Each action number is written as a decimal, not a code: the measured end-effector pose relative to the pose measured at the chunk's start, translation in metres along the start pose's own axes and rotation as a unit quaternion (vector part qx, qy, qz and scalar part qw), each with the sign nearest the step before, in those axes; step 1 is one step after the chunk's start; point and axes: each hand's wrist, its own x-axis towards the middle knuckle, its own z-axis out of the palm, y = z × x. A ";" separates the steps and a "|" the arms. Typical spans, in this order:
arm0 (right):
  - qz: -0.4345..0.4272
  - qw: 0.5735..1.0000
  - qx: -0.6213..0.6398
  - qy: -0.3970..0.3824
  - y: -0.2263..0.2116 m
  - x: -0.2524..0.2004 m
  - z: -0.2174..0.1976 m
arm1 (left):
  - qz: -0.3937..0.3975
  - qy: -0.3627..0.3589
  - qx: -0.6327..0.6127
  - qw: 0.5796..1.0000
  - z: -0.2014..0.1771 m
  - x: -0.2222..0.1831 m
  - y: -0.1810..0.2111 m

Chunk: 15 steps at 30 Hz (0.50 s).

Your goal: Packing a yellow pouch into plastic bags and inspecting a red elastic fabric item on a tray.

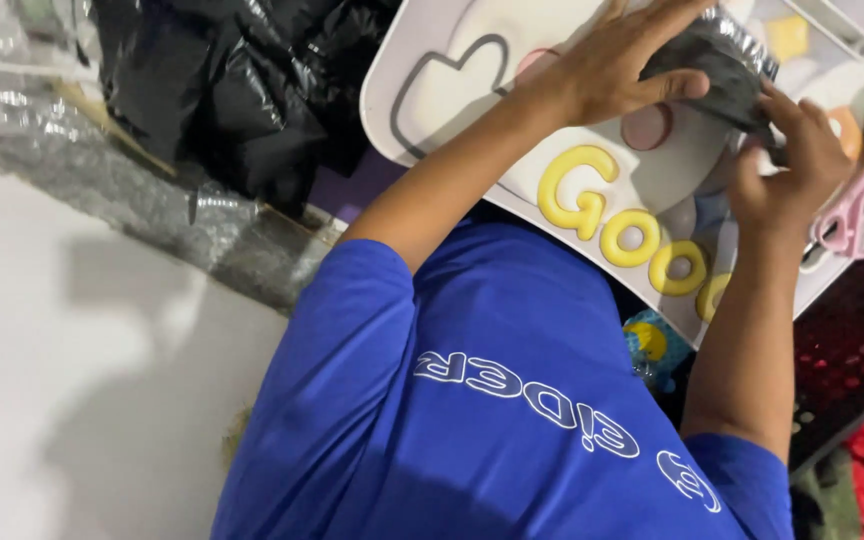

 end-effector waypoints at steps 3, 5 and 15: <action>0.135 0.984 0.097 0.059 0.009 -0.015 0.005 | 0.047 0.052 -0.142 0.987 -0.019 -0.019 0.006; 0.178 0.950 0.162 0.201 0.012 -0.023 0.017 | 0.027 0.089 -0.192 0.977 -0.018 -0.029 0.015; 0.297 0.873 0.369 0.116 -0.071 0.006 -0.008 | -0.207 0.269 -0.341 0.877 -0.140 -0.137 0.015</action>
